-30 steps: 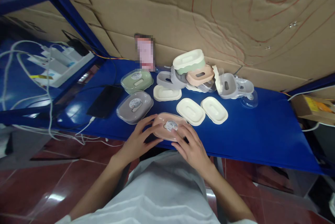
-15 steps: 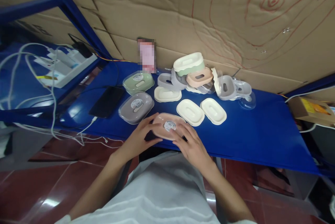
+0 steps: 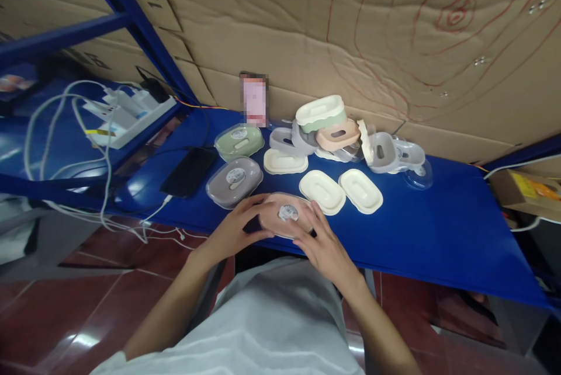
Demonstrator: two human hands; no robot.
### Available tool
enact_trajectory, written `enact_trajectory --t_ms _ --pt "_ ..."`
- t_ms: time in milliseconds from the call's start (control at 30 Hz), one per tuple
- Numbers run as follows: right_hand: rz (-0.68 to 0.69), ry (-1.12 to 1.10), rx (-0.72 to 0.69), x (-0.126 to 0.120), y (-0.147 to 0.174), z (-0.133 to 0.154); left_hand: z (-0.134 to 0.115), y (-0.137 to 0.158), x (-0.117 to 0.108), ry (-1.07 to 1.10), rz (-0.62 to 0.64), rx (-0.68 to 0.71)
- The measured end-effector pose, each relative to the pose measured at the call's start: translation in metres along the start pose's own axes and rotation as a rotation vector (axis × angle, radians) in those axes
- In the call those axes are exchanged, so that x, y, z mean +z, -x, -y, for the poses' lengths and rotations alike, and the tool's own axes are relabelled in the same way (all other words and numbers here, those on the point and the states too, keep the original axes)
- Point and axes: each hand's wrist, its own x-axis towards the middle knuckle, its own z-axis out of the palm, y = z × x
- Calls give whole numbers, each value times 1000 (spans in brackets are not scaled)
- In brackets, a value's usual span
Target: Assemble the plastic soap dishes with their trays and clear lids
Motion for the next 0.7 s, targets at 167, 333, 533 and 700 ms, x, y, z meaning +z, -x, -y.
enact_trajectory --t_ms 167,333,533,700 --pt "-11 7 -31 -2 0 0 1 3 2 -13 18 3" --pt "-15 22 -27 -1 1 0 2 1 0 -20 50 14" --pt "7 46 -31 2 5 -3 -6 9 0 -32 -1 36" --pt "-86 23 46 6 11 -5 -22 20 -8 -115 -298 -23"
